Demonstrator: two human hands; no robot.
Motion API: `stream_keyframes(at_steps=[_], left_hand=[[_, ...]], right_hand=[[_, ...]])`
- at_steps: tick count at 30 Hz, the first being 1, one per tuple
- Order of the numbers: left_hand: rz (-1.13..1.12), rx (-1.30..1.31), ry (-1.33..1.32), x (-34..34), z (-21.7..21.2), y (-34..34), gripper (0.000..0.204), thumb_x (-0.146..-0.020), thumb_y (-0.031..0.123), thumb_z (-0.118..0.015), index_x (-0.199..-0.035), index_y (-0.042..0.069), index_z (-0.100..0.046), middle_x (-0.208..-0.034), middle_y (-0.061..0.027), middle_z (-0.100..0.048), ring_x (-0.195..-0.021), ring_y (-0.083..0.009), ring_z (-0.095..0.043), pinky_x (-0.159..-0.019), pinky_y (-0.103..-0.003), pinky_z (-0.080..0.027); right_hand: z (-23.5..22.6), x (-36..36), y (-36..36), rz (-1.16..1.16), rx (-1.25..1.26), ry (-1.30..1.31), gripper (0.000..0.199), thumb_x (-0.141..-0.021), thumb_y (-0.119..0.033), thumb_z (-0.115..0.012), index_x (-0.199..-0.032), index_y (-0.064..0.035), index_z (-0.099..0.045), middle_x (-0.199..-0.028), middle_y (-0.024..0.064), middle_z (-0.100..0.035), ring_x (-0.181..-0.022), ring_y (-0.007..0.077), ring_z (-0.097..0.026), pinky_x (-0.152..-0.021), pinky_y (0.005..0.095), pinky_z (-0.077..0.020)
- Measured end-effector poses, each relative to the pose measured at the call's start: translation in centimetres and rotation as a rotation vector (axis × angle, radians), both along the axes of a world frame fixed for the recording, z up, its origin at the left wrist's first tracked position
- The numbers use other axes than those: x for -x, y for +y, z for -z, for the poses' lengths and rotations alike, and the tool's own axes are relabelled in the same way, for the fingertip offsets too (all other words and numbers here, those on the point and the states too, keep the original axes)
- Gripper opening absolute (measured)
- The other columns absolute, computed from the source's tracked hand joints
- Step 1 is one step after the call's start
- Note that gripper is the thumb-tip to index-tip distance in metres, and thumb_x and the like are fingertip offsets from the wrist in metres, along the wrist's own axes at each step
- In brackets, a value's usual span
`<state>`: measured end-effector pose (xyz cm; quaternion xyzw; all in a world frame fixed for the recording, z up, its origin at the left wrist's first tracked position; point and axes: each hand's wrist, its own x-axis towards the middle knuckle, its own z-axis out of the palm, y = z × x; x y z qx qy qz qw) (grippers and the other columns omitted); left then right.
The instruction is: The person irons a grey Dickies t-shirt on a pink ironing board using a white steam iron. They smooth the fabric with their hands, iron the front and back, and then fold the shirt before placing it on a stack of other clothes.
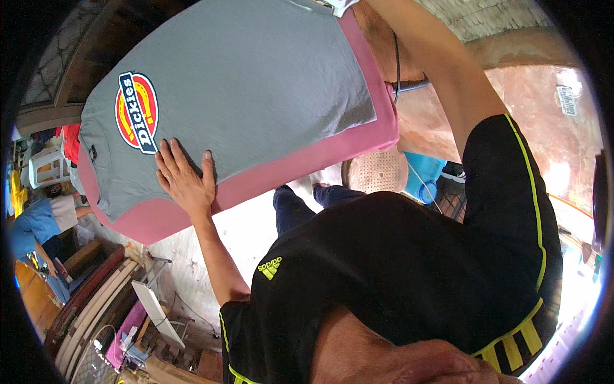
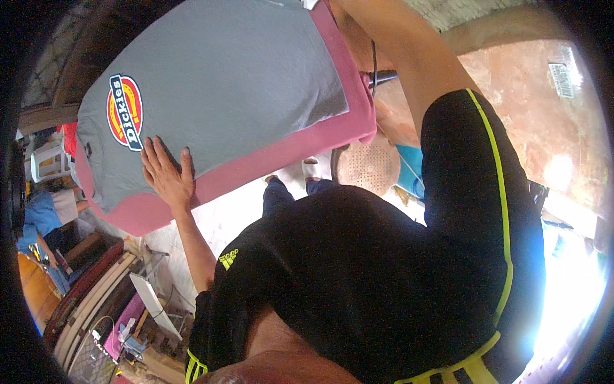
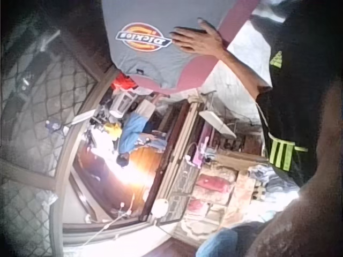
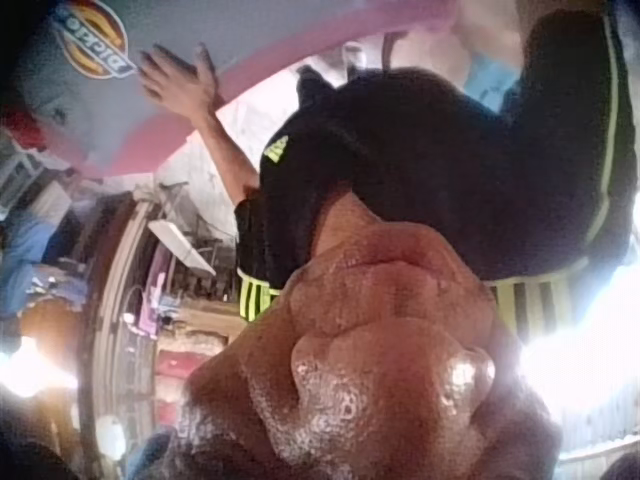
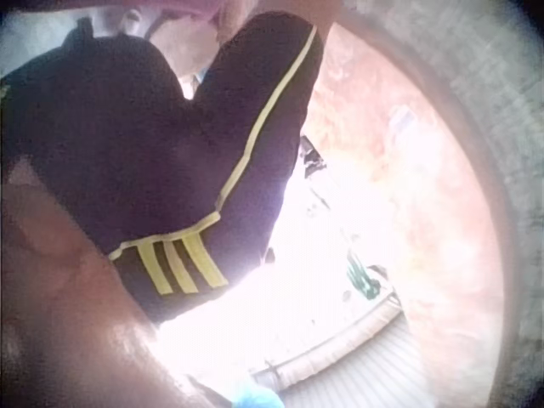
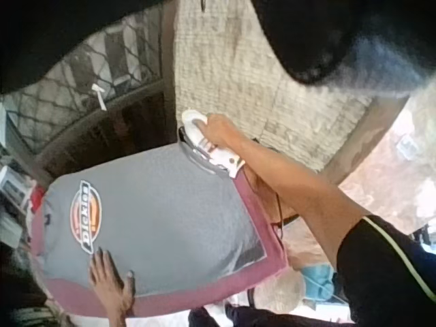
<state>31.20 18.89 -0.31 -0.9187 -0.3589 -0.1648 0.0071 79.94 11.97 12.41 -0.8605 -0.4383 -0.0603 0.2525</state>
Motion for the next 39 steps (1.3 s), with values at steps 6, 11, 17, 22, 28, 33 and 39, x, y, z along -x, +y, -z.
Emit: stream_keyframes(at_steps=[6, 11, 17, 22, 28, 33, 39], left_hand=[[0.008, -0.003, -0.011, 0.0, 0.1, 0.1, 0.081, -0.089, 0.064, -0.047, -0.149, 0.009, -0.039, -0.157, -0.0145, -0.032, -0.147, -0.0363, -0.023, -0.117, -0.056, -0.017], [-0.002, -0.013, -0.007, 0.0, 0.6, 0.2, 0.081, -0.090, 0.066, -0.044, -0.149, 0.011, -0.039, -0.157, -0.0144, -0.032, -0.147, -0.0359, -0.023, -0.116, -0.057, -0.018], [0.000, -0.054, -0.028, -0.1, 0.9, 0.3, 0.081, -0.090, 0.066, -0.044, -0.149, 0.010, -0.040, -0.157, -0.0144, -0.032, -0.146, -0.0378, -0.025, -0.116, -0.057, -0.019], [-0.001, -0.064, -0.014, 0.5, 1.1, 0.5, 0.079, -0.093, 0.066, -0.042, -0.150, 0.012, -0.039, -0.157, -0.0140, -0.033, -0.145, -0.0395, -0.027, -0.115, -0.058, -0.020], [-0.112, -0.045, 0.026, 3.4, 1.3, 2.1, 0.070, -0.095, 0.065, -0.038, -0.151, 0.023, -0.038, -0.158, -0.0103, -0.032, -0.145, -0.0405, -0.026, -0.115, -0.059, -0.019], [-0.119, -0.058, -0.029, 4.3, 1.7, 2.9, 0.066, -0.095, 0.063, -0.038, -0.150, 0.024, -0.041, -0.158, -0.0108, -0.032, -0.145, -0.0395, -0.025, -0.115, -0.058, -0.018], [-0.099, -0.060, -0.051, 4.2, 1.5, 2.6, 0.063, -0.096, 0.058, -0.043, -0.148, 0.023, -0.043, -0.156, -0.0115, -0.034, -0.145, -0.0401, -0.026, -0.114, -0.059, -0.018]], right_hand=[[1.0, 4.1, -4.4, -0.020, 0.088, 0.039, 0.064, -0.096, -0.050, -0.049, -0.097, 0.0128, -0.064, -0.088, 0.0357, -0.065, -0.087, 0.0474, -0.066, -0.079, 0.0513, -0.0524], [2.2, 13.7, -15.3, -0.195, 0.178, -0.028, 0.048, -0.094, -0.044, -0.056, -0.098, 0.0036, -0.062, -0.085, 0.0312, -0.065, -0.081, 0.0479, -0.064, -0.074, 0.0529, -0.0519], [1.1, 17.7, -18.0, -0.533, 0.328, -0.042, 0.039, -0.094, -0.044, -0.061, -0.098, -0.0047, -0.059, -0.075, 0.0226, -0.063, -0.067, 0.0404, -0.064, -0.061, 0.0477, -0.0489], [1.2, 18.7, -13.0, -0.677, 0.312, -0.009, 0.046, -0.093, -0.045, -0.057, -0.098, 0.0008, -0.062, -0.086, 0.0288, -0.066, -0.082, 0.0479, -0.064, -0.074, 0.0527, -0.0516], [1.2, 17.2, -17.8, -0.670, 0.330, -0.051, 0.036, -0.095, -0.041, -0.060, -0.102, -0.0054, -0.060, -0.080, 0.0206, -0.063, -0.077, 0.0383, -0.063, -0.068, 0.0458, -0.0477], [1.2, 15.7, -21.8, -0.551, 0.341, 0.088, 0.039, -0.096, -0.042, -0.059, -0.111, -0.0066, -0.060, -0.085, 0.0199, -0.064, -0.082, 0.0380, -0.063, -0.073, 0.0476, -0.0471], [2.4, 18.9, -15.4, -0.704, 0.378, -0.073, 0.042, -0.096, -0.045, -0.057, -0.114, -0.0072, -0.060, -0.091, 0.0212, -0.066, -0.087, 0.0391, -0.062, -0.078, 0.0491, -0.0471]])
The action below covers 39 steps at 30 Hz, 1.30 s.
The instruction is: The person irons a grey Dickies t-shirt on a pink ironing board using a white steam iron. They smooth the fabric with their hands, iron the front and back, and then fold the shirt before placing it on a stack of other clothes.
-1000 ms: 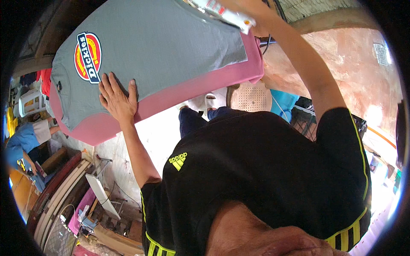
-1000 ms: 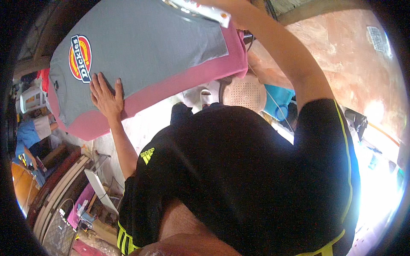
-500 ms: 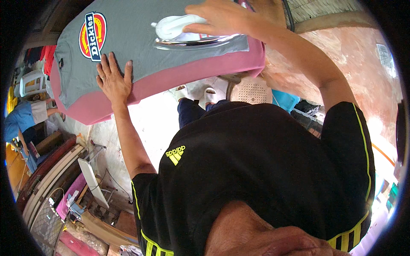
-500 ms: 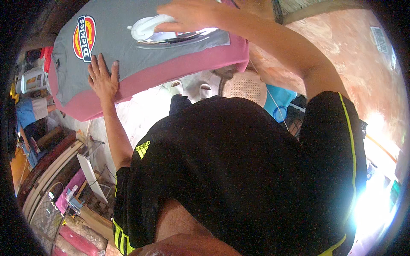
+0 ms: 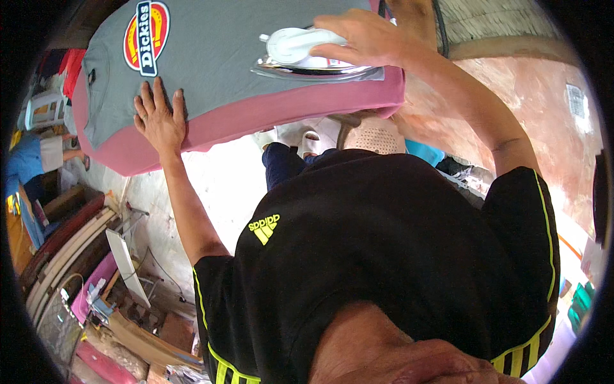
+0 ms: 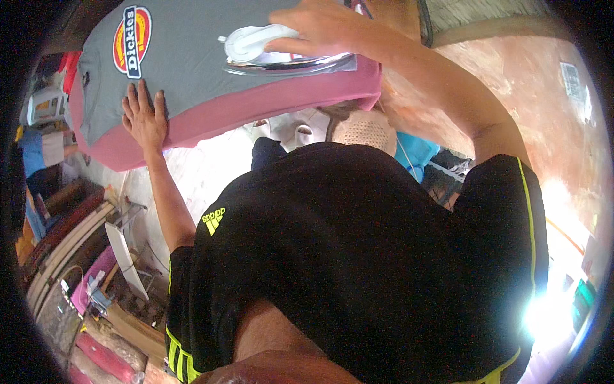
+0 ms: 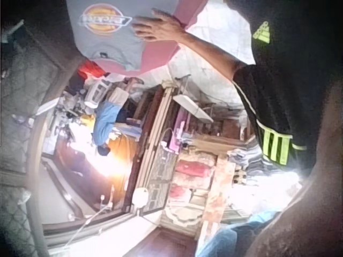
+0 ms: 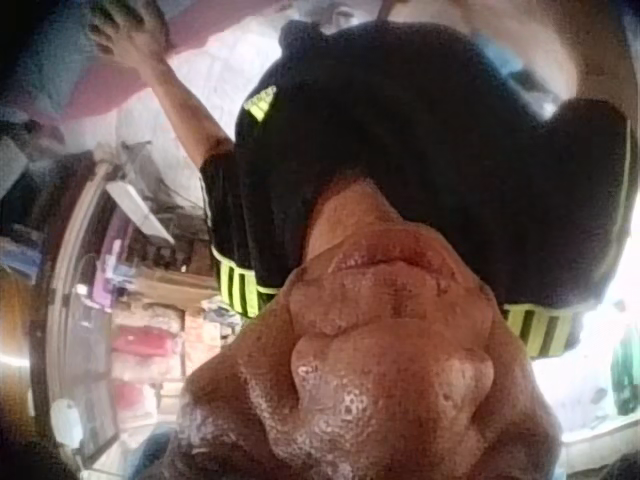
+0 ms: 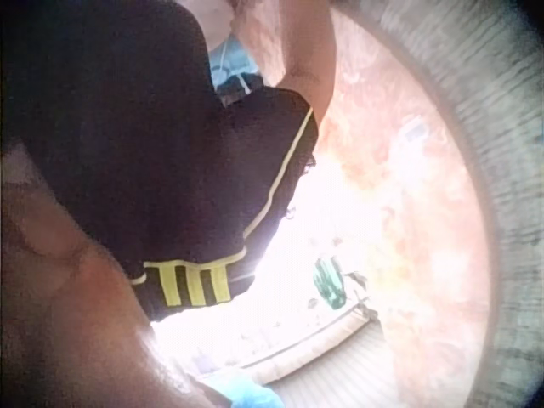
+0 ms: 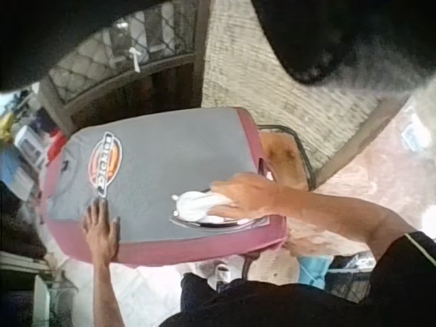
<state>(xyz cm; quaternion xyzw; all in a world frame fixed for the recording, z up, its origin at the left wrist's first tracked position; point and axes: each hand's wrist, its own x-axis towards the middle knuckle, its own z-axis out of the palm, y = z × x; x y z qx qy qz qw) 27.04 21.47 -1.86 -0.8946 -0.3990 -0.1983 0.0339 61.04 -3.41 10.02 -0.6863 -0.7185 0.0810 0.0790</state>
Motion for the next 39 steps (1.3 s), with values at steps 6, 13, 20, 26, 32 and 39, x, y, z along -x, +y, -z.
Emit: stream_keyframes(at_steps=[6, 13, 20, 26, 32, 39], left_hand=[[-0.017, -0.030, -0.013, 0.1, 0.0, 0.0, 0.062, -0.096, 0.057, -0.045, -0.147, 0.023, -0.044, -0.156, -0.0102, -0.036, -0.144, -0.0390, -0.028, -0.114, -0.059, -0.019], [-0.034, -0.002, -0.057, 0.0, 0.0, 0.2, 0.057, -0.098, 0.053, -0.039, -0.147, 0.023, -0.045, -0.156, -0.0076, -0.036, -0.145, -0.0388, -0.027, -0.115, -0.059, -0.018], [-0.014, 0.066, -0.130, 0.6, 0.1, 0.6, 0.051, -0.101, 0.036, -0.037, -0.146, 0.013, -0.045, -0.156, -0.0083, -0.036, -0.146, -0.0354, -0.027, -0.117, -0.054, -0.015], [-0.017, 0.064, -0.148, 0.5, 0.0, 0.5, 0.051, -0.100, 0.033, -0.039, -0.144, 0.009, -0.045, -0.154, -0.0112, -0.038, -0.144, -0.0372, -0.029, -0.116, -0.055, -0.016], [-0.015, 0.082, -0.136, 0.3, -0.6, 0.4, 0.051, -0.099, 0.031, -0.041, -0.143, 0.006, -0.045, -0.154, -0.0138, -0.038, -0.143, -0.0399, -0.030, -0.115, -0.058, -0.017], [-0.020, 0.167, -0.074, 0.1, -1.2, 0.5, 0.054, -0.100, 0.031, -0.036, -0.147, 0.005, -0.040, -0.157, -0.0143, -0.031, -0.146, -0.0397, -0.022, -0.117, -0.056, -0.012]], right_hand=[[-2.0, 0.9, 0.4, 0.046, 0.082, 0.099, 0.041, -0.095, -0.043, -0.060, -0.106, -0.0038, -0.059, -0.089, 0.0223, -0.065, -0.084, 0.0405, -0.061, -0.074, 0.0468, -0.0467], [-0.7, 3.2, 4.7, -0.037, -0.056, 0.195, 0.036, -0.093, -0.039, -0.063, -0.095, -0.0031, -0.060, -0.077, 0.0196, -0.064, -0.069, 0.0387, -0.061, -0.063, 0.0445, -0.0454], [-0.5, 9.3, 11.3, -0.118, -0.070, 0.110, 0.043, -0.093, -0.048, -0.060, -0.098, -0.0054, -0.062, -0.069, 0.0214, -0.065, -0.066, 0.0387, -0.066, -0.060, 0.0467, -0.0511], [-1.0, 7.5, 16.1, 0.112, -0.165, 0.040, 0.049, -0.094, -0.052, -0.056, -0.099, -0.0042, -0.064, -0.072, 0.0209, -0.067, -0.068, 0.0387, -0.067, -0.062, 0.0462, -0.0517], [-1.3, 7.4, 15.5, 0.048, -0.204, 0.039, 0.046, -0.094, -0.048, -0.058, -0.095, -0.0030, -0.062, -0.067, 0.0229, -0.062, -0.063, 0.0404, -0.063, -0.059, 0.0478, -0.0475], [-1.1, 3.7, 17.6, 0.223, -0.180, 0.082, 0.052, -0.095, -0.052, -0.055, -0.096, -0.0003, -0.064, -0.077, 0.0247, -0.067, -0.071, 0.0417, -0.066, -0.064, 0.0481, -0.0503]])
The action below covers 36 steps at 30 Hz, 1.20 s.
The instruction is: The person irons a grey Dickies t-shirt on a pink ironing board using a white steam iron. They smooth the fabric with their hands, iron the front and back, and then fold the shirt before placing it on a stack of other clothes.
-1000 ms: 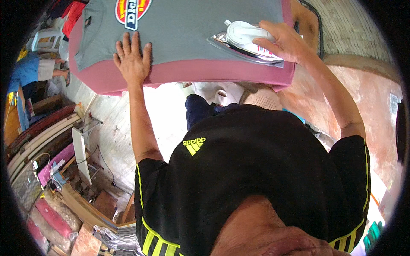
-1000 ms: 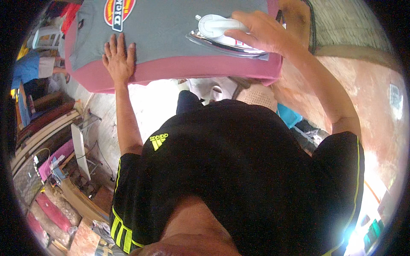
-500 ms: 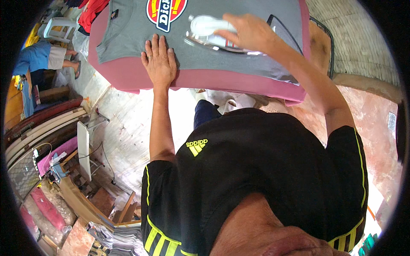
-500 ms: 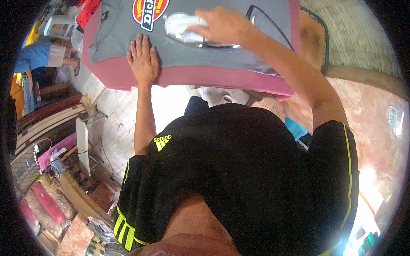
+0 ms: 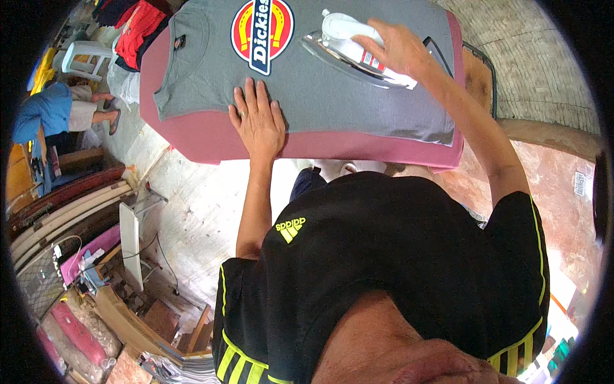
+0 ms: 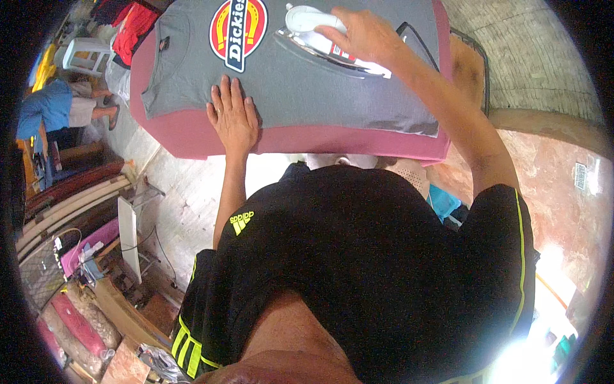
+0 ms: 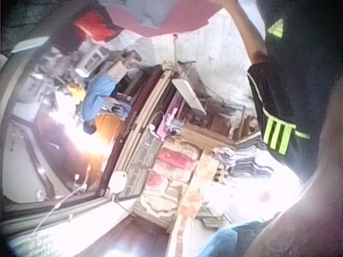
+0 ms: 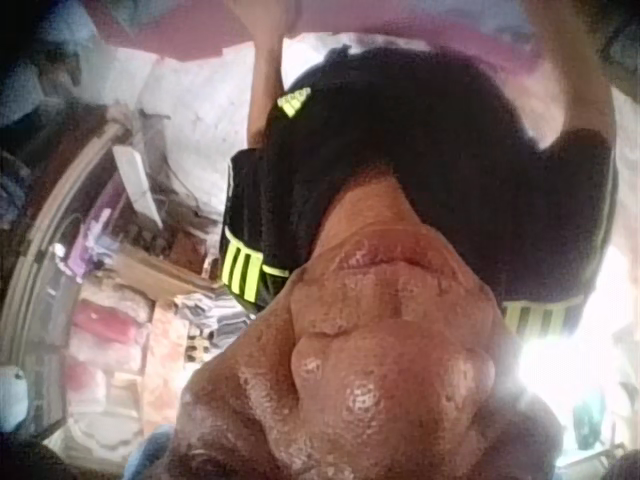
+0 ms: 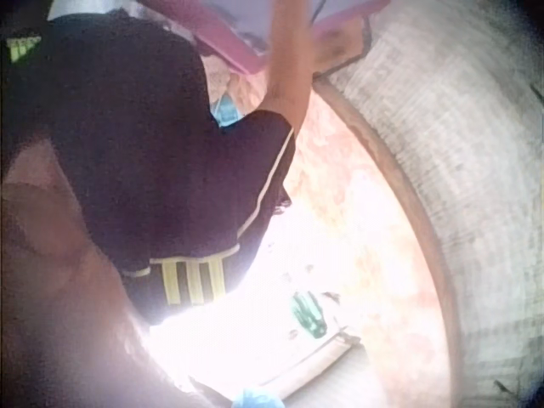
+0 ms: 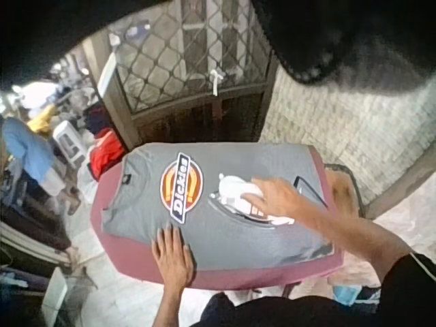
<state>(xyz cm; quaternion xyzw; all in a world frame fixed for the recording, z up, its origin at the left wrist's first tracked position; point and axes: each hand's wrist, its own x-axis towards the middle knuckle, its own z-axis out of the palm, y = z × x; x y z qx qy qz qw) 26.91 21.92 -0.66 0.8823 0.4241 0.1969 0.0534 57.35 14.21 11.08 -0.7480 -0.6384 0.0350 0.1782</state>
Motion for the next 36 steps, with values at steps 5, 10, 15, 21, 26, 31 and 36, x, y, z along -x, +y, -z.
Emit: stream_keyframes(at_steps=[5, 10, 15, 21, 26, 31, 36], left_hand=[[0.008, 0.042, 0.020, -0.2, -0.2, 0.1, 0.055, -0.100, 0.031, -0.036, -0.148, 0.005, -0.038, -0.159, -0.0145, -0.029, -0.148, -0.0395, -0.019, -0.118, -0.056, -0.009], [0.004, 0.063, 0.035, -0.3, -0.3, 0.3, 0.055, -0.101, 0.032, -0.036, -0.148, 0.004, -0.038, -0.159, -0.0138, -0.028, -0.148, -0.0382, -0.017, -0.118, -0.055, -0.008], [-0.007, 0.037, 0.050, -0.4, -0.1, 0.5, 0.056, -0.101, 0.034, -0.034, -0.148, 0.005, -0.038, -0.158, -0.0138, -0.030, -0.148, -0.0370, -0.019, -0.119, -0.054, -0.008], [0.002, -0.006, 0.025, -0.4, 0.2, 0.5, 0.055, -0.101, 0.035, -0.035, -0.147, 0.006, -0.041, -0.157, -0.0137, -0.032, -0.147, -0.0380, -0.022, -0.118, -0.055, -0.012], [0.012, -0.060, -0.021, -0.4, 0.4, 0.4, 0.053, -0.099, 0.032, -0.039, -0.145, 0.006, -0.043, -0.156, -0.0139, -0.034, -0.145, -0.0395, -0.026, -0.116, -0.056, -0.016], [0.015, -0.142, -0.026, 0.0, 1.7, 0.5, 0.053, -0.099, 0.032, -0.040, -0.146, 0.008, -0.043, -0.156, -0.0122, -0.036, -0.145, -0.0370, -0.028, -0.116, -0.055, -0.017], [-0.167, -0.206, 0.300, 6.3, 1.2, -0.6, 0.055, -0.103, 0.036, -0.038, -0.151, 0.008, -0.035, -0.155, -0.0142, -0.036, -0.143, -0.0320, -0.033, -0.117, -0.050, -0.022]], right_hand=[[-0.7, -3.6, 4.8, 0.078, -0.044, -0.057, 0.051, -0.095, -0.049, -0.055, -0.102, 0.0000, -0.065, -0.085, 0.0260, -0.067, -0.077, 0.0433, -0.066, -0.069, 0.0492, -0.0511], [-1.4, -5.7, 11.2, 0.066, -0.168, -0.030, 0.051, -0.092, -0.046, -0.056, -0.091, 0.0036, -0.066, -0.086, 0.0312, -0.065, -0.085, 0.0476, -0.065, -0.075, 0.0516, -0.0511], [-2.5, -7.1, 16.0, 0.105, -0.252, -0.065, 0.056, -0.091, -0.048, -0.056, -0.090, 0.0059, -0.068, -0.083, 0.0304, -0.066, -0.084, 0.0458, -0.066, -0.075, 0.0510, -0.0521], [-2.4, -5.3, 12.4, 0.171, -0.047, 0.247, 0.055, -0.093, -0.048, -0.054, -0.090, 0.0054, -0.068, -0.071, 0.0233, -0.068, -0.068, 0.0348, -0.071, -0.068, 0.0442, -0.0560], [-1.4, -2.5, 4.7, 0.064, 0.074, 0.256, 0.049, -0.093, -0.044, -0.056, -0.092, 0.0037, -0.068, -0.072, 0.0250, -0.067, -0.067, 0.0385, -0.068, -0.064, 0.0479, -0.0523], [0.1, 0.5, -1.5, -0.085, 0.103, 0.008, 0.054, -0.095, -0.051, -0.055, -0.109, -0.0005, -0.066, -0.085, 0.0241, -0.069, -0.076, 0.0398, -0.068, -0.068, 0.0457, -0.0522], [3.1, 8.5, -2.3, -0.237, 0.154, 0.396, 0.036, -0.085, -0.043, -0.067, -0.104, -0.0135, -0.073, -0.092, 0.0184, -0.071, -0.085, 0.0342, -0.068, -0.074, 0.0463, -0.0520]])
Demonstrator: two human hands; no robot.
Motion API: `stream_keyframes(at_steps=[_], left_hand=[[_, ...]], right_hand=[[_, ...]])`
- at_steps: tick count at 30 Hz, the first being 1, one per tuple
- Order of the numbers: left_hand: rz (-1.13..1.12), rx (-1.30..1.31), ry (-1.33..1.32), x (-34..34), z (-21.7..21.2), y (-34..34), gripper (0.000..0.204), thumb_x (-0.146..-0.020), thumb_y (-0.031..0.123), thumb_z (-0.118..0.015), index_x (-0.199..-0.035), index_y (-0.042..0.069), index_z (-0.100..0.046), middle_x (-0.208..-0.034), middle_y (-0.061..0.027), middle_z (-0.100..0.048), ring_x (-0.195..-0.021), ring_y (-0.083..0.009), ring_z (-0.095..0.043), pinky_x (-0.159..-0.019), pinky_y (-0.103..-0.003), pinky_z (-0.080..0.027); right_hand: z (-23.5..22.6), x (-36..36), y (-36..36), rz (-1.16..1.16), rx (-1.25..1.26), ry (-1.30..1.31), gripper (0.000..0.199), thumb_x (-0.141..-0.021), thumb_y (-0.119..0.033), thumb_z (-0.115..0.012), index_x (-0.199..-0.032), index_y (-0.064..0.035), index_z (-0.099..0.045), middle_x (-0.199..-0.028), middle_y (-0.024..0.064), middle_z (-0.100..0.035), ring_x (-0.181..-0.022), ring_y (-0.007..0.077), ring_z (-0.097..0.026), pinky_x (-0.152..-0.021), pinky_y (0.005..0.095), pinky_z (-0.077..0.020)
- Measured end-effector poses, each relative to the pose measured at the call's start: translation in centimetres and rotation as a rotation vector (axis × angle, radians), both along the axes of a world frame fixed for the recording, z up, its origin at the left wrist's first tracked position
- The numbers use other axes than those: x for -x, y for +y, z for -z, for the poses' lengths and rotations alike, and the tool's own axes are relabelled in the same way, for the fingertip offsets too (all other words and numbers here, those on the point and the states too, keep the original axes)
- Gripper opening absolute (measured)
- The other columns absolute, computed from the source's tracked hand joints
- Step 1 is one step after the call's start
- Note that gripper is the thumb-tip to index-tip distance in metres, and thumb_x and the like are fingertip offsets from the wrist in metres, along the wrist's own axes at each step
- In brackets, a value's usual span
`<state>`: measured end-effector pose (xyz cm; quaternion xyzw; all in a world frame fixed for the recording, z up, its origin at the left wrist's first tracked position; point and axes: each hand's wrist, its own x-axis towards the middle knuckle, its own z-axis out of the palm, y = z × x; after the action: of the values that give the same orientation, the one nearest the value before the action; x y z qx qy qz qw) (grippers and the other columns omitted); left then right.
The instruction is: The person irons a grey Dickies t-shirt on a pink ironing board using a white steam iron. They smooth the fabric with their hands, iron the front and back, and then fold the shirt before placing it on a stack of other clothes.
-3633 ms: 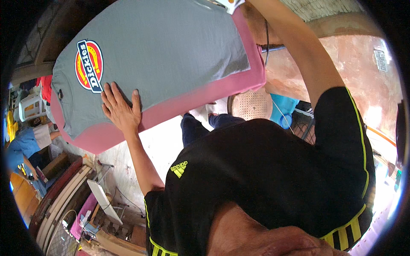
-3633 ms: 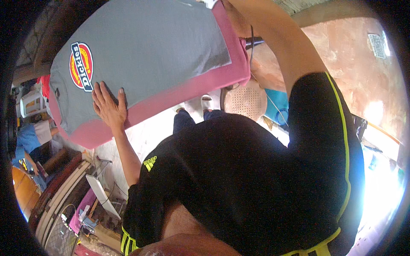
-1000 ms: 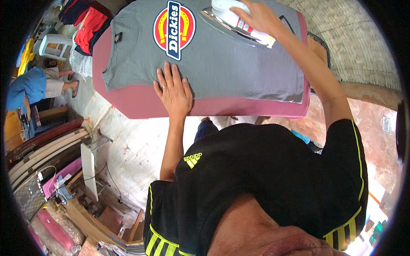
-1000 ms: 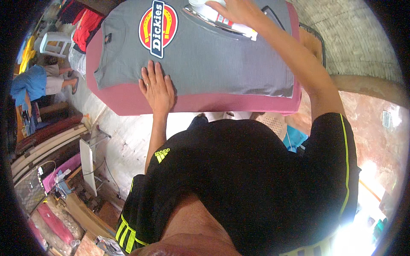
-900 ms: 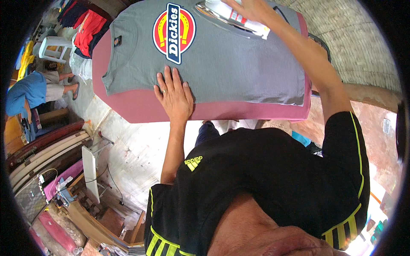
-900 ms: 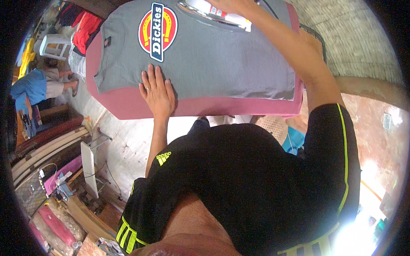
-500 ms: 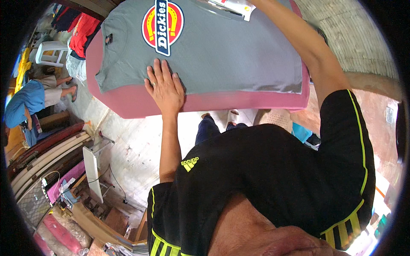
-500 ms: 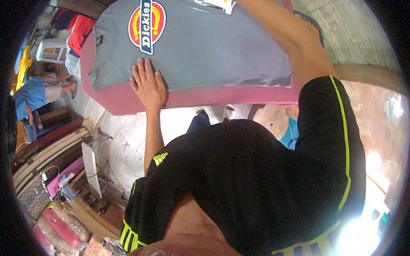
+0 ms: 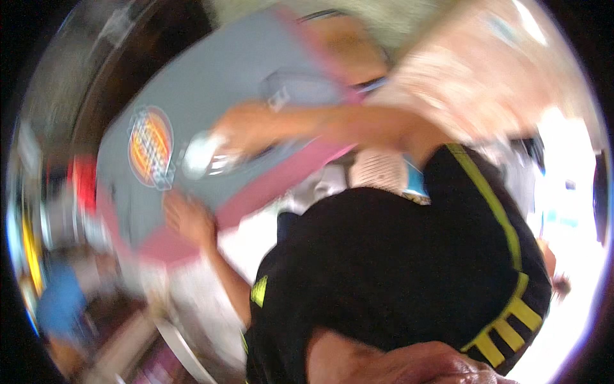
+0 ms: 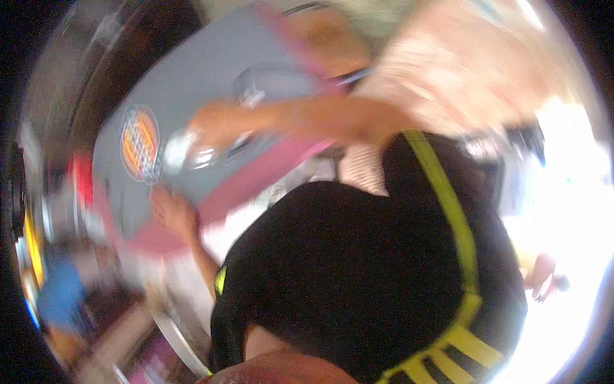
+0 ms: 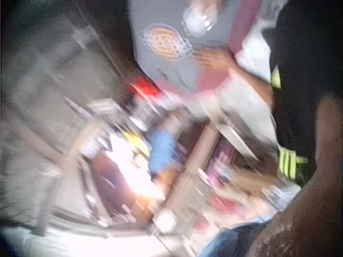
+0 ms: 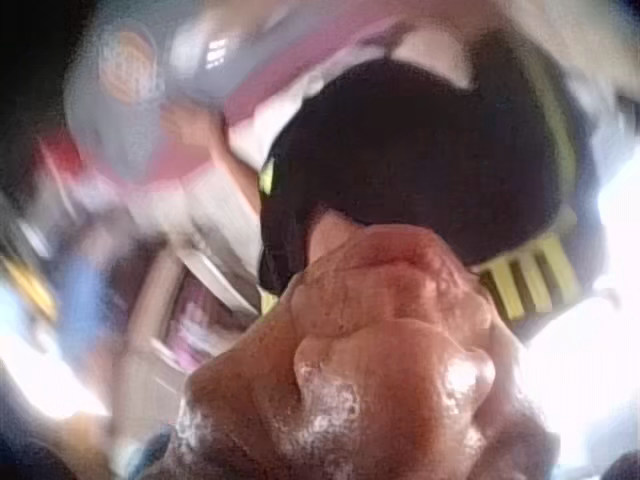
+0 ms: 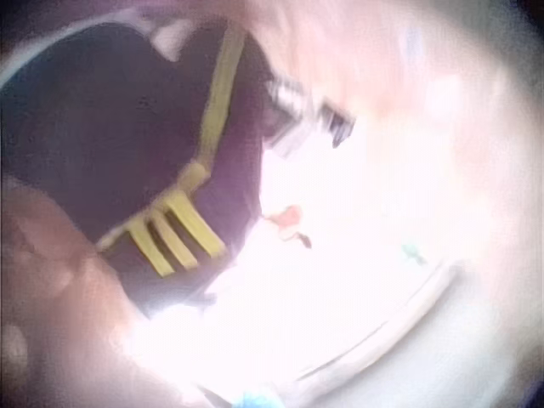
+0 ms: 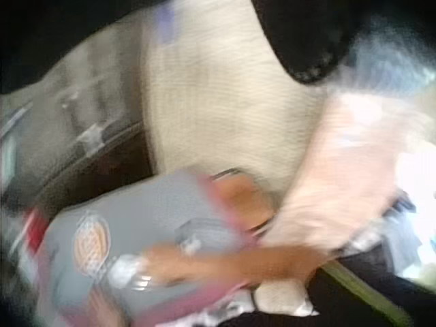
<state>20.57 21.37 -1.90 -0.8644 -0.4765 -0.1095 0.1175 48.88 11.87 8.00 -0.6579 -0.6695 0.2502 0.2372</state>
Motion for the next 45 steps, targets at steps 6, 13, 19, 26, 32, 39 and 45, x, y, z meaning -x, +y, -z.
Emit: stream_keyframes(at_steps=[6, 13, 19, 26, 32, 39, 45], left_hand=[[0.367, -0.083, -0.189, -2.1, -1.6, 2.7, 0.051, -0.103, 0.035, -0.041, -0.141, 0.002, -0.047, -0.141, -0.0216, -0.049, -0.128, -0.0386, -0.048, -0.102, -0.052, -0.041], [0.426, -0.244, -0.146, -6.5, 1.4, 4.9, 0.052, -0.103, 0.036, -0.042, -0.142, 0.004, -0.046, -0.142, -0.0205, -0.048, -0.127, -0.0382, -0.048, -0.101, -0.053, -0.042], [0.425, -0.283, -0.145, -8.2, 1.8, 5.8, 0.053, -0.102, 0.037, -0.042, -0.143, 0.005, -0.045, -0.142, -0.0196, -0.047, -0.126, -0.0379, -0.049, -0.099, -0.053, -0.043], [0.412, -0.322, -0.143, -8.7, 2.4, 7.5, 0.054, -0.101, 0.038, -0.042, -0.145, 0.007, -0.044, -0.143, -0.0186, -0.047, -0.125, -0.0376, -0.049, -0.098, -0.054, -0.044], [0.410, -0.348, -0.128, -9.1, 2.4, 8.7, 0.055, -0.101, 0.039, -0.043, -0.146, 0.008, -0.043, -0.143, -0.0177, -0.046, -0.123, -0.0373, -0.050, -0.097, -0.054, -0.044], [0.402, -0.381, -0.101, -9.2, 3.3, 12.1, 0.056, -0.100, 0.040, -0.043, -0.147, 0.010, -0.042, -0.144, -0.0166, -0.045, -0.122, -0.0369, -0.050, -0.095, -0.055, -0.045], [0.289, -0.150, 0.165, -8.6, 4.0, 15.8, 0.063, -0.099, 0.044, -0.045, -0.153, 0.015, -0.030, -0.154, -0.0202, -0.034, -0.136, -0.0394, -0.041, -0.102, -0.057, -0.039]], right_hand=[[-2.4, 0.7, -1.7, 0.152, -0.235, -0.208, 0.044, -0.079, -0.051, -0.065, -0.089, -0.0088, -0.074, -0.085, 0.0172, -0.072, -0.087, 0.0359, -0.068, -0.078, 0.0510, -0.0522], [-2.1, 2.2, -3.7, 0.184, -0.259, -0.317, 0.054, -0.081, -0.056, -0.059, -0.078, -0.0041, -0.073, -0.079, 0.0199, -0.071, -0.082, 0.0392, -0.069, -0.074, 0.0510, -0.0534], [-2.7, 2.7, -4.3, 0.128, -0.195, -0.348, 0.064, -0.086, -0.063, -0.050, -0.084, -0.0028, -0.074, -0.084, 0.0222, -0.071, -0.085, 0.0396, -0.069, -0.074, 0.0519, -0.0524], [-2.6, 2.7, -4.1, 0.146, -0.177, -0.365, 0.064, -0.086, -0.062, -0.052, -0.086, -0.0015, -0.074, -0.083, 0.0225, -0.071, -0.084, 0.0413, -0.069, -0.074, 0.0514, -0.0526], [-2.3, 2.6, -4.1, 0.144, -0.187, -0.351, 0.060, -0.086, -0.060, -0.054, -0.085, -0.0028, -0.074, -0.084, 0.0217, -0.071, -0.084, 0.0405, -0.069, -0.074, 0.0504, -0.0534], [-3.0, 2.9, -4.2, 0.167, -0.127, -0.350, 0.055, -0.084, -0.057, -0.056, -0.085, -0.0047, -0.073, -0.087, 0.0189, -0.072, -0.087, 0.0383, -0.069, -0.079, 0.0495, -0.0535], [-2.6, 2.8, -4.6, 0.291, -0.121, -0.154, 0.043, -0.080, -0.050, -0.064, -0.099, -0.0114, -0.072, -0.088, 0.0156, -0.072, -0.087, 0.0365, -0.069, -0.076, 0.0494, -0.0543]])
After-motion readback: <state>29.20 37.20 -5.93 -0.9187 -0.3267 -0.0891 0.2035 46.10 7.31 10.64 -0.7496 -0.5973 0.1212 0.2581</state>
